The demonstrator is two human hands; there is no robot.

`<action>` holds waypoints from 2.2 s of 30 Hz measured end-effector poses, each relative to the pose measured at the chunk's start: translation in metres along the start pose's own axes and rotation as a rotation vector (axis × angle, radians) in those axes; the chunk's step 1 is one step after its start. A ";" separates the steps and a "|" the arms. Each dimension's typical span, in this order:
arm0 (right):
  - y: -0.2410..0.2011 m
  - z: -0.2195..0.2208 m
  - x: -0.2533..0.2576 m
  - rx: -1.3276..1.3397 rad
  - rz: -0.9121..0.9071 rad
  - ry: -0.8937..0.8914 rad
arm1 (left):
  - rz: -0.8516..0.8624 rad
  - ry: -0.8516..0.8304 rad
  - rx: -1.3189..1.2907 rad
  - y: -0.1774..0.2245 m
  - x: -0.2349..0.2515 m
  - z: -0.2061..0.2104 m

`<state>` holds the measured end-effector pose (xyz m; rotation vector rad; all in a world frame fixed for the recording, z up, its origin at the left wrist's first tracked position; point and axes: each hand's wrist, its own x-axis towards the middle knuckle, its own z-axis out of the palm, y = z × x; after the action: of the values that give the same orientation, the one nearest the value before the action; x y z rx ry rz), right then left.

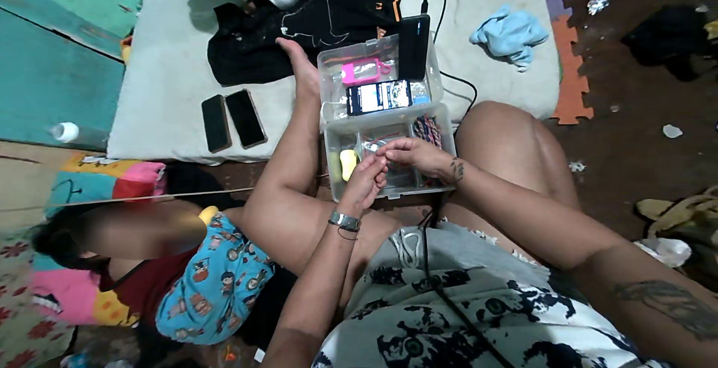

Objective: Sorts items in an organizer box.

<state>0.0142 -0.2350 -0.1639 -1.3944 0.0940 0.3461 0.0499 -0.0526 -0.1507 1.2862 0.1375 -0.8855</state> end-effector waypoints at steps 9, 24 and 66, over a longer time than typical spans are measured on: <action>0.001 0.001 0.001 0.222 0.057 0.062 | 0.050 -0.035 0.188 0.002 -0.001 0.004; 0.003 -0.004 0.005 0.114 0.019 -0.072 | 0.004 -0.042 0.135 0.006 -0.002 -0.001; -0.001 0.013 0.010 0.208 0.115 0.179 | 0.041 0.027 0.311 0.007 0.003 0.004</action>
<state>0.0225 -0.2203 -0.1636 -1.2139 0.3495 0.2971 0.0551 -0.0570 -0.1454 1.5844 -0.0065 -0.8782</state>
